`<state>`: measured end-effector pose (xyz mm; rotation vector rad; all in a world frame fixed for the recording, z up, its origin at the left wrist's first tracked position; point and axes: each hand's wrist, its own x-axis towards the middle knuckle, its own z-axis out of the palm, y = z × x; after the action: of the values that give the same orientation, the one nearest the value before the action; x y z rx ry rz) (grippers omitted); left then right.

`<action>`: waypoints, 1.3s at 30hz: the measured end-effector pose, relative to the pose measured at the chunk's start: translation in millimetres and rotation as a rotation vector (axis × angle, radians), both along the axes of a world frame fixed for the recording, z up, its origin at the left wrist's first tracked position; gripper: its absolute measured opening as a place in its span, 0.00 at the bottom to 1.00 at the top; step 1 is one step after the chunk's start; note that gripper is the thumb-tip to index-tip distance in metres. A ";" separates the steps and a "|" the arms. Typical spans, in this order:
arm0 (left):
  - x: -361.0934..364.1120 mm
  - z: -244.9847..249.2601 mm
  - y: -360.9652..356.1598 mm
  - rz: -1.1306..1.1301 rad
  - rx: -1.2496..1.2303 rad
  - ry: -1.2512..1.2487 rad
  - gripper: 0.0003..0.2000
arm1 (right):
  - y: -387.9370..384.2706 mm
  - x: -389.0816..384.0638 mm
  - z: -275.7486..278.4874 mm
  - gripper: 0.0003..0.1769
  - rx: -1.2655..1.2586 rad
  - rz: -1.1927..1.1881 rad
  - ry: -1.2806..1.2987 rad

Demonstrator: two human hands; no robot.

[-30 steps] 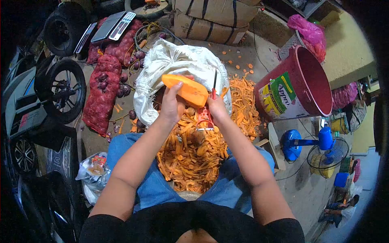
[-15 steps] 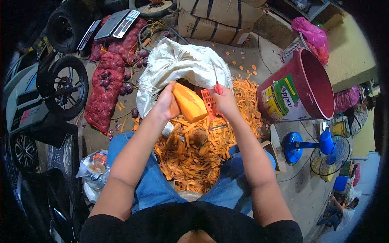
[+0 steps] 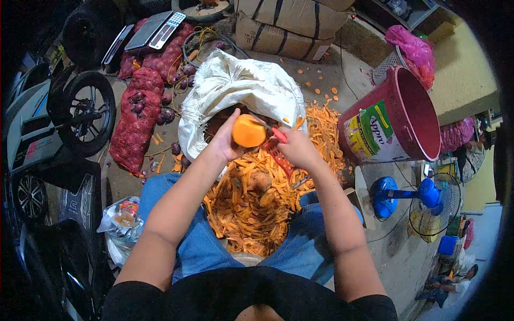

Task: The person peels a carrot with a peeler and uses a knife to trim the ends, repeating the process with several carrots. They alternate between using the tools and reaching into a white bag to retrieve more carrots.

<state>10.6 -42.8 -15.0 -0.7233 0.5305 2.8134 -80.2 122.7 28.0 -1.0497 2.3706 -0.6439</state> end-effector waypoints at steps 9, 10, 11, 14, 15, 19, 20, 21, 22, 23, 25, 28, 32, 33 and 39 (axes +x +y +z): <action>-7.9 14.8 1.3 -0.007 0.028 0.149 0.23 | 1.8 8.8 8.9 0.08 0.096 0.055 0.126; -7.2 16.7 1.8 -0.011 -0.005 0.147 0.23 | 1.4 10.9 8.4 0.08 0.107 0.057 0.171; -6.9 17.3 2.5 -0.016 -0.037 0.146 0.23 | 1.1 11.8 6.5 0.08 0.108 0.057 0.170; -7.2 15.5 2.2 -0.043 -0.055 0.129 0.23 | -0.2 14.6 2.7 0.07 0.111 0.077 0.228; -7.3 14.0 1.5 -0.041 -0.057 0.130 0.23 | -0.1 17.0 4.8 0.08 0.119 0.096 0.251; -6.4 13.3 3.5 -0.064 -0.108 0.121 0.23 | -2.1 16.7 1.9 0.09 0.178 0.105 0.305; -6.0 14.6 3.2 -0.057 -0.126 0.100 0.24 | -2.3 17.3 1.4 0.09 0.176 0.103 0.305; -5.6 13.0 2.5 -0.057 -0.126 0.099 0.24 | -2.2 18.3 0.8 0.09 0.175 0.083 0.321; -5.8 10.1 1.8 -0.057 -0.142 0.096 0.23 | -2.2 18.9 0.4 0.09 0.174 0.061 0.337; -5.7 8.5 1.6 -0.058 -0.158 0.094 0.23 | -2.6 19.3 -0.7 0.09 0.174 0.061 0.337; -5.5 10.1 2.2 -0.058 -0.182 0.087 0.23 | -3.3 18.7 -4.3 0.09 0.171 0.041 0.354; -3.1 13.6 3.3 -0.049 -0.195 0.096 0.22 | -3.2 15.1 -10.2 0.09 0.156 0.017 0.397; -3.2 15.8 3.2 -0.039 -0.227 0.087 0.22 | -5.3 15.2 -11.3 0.09 0.154 0.005 0.386; -2.7 17.9 3.8 -0.038 -0.227 0.087 0.22 | -5.7 15.0 -11.6 0.09 0.157 -0.021 0.399; 1.6 25.6 18.4 -0.093 -0.177 0.110 0.22 | -4.9 1.3 -9.1 0.08 0.113 -0.162 0.384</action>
<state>12.2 -24.4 10.6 -0.5599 0.8182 2.7555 -78.8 117.8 18.8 -1.0124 2.8092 -0.3821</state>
